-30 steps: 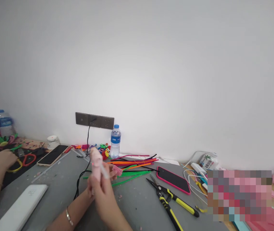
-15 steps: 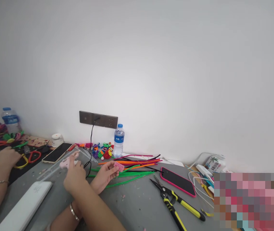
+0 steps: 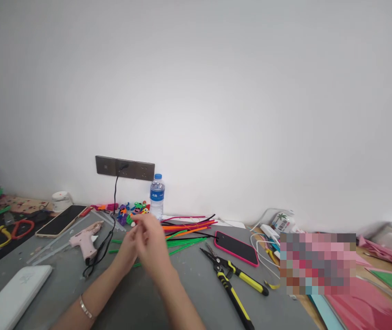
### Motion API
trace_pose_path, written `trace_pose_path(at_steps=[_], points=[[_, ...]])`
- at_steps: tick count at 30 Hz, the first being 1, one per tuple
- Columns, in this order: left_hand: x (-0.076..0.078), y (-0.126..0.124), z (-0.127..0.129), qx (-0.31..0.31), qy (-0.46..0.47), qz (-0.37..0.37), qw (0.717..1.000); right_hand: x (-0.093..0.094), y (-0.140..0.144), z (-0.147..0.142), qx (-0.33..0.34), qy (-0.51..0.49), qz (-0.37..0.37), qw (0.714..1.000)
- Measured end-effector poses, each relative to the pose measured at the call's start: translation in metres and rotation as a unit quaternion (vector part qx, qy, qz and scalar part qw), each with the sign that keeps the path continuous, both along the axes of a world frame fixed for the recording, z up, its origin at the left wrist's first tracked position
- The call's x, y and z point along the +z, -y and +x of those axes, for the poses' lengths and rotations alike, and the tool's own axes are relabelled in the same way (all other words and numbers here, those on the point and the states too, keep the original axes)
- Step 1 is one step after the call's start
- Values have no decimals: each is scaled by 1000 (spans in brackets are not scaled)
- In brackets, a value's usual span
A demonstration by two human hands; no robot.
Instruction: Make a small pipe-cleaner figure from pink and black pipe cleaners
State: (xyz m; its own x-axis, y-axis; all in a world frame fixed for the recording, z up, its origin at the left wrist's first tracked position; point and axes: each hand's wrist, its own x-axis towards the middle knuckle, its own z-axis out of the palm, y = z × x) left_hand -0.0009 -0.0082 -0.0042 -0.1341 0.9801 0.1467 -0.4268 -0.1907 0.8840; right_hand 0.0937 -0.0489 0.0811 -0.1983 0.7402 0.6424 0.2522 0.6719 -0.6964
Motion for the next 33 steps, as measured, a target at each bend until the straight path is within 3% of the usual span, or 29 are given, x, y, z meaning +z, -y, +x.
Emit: trace_pose_path(at_steps=[4, 7, 10, 16, 23, 33], points=[[4, 5, -1, -43, -17, -47, 998, -33, -27, 53, -103, -54, -39, 992], [5, 6, -1, -32, -11, -69, 997, -66, -34, 68, -82, -78, -86, 990], [3, 4, -1, -31, -14, -74, 997, -82, -33, 69, -65, -101, -130, 984], [-5, 2, -4, -40, -51, -65, 996, -79, -31, 67, -50, -117, -152, 980], [-1, 7, -3, -66, -133, -43, 988, -82, -27, 61, -13, -105, -177, 978], [0, 7, -2, -62, -171, -42, 982, -92, -33, 61, -33, -81, -184, 979]])
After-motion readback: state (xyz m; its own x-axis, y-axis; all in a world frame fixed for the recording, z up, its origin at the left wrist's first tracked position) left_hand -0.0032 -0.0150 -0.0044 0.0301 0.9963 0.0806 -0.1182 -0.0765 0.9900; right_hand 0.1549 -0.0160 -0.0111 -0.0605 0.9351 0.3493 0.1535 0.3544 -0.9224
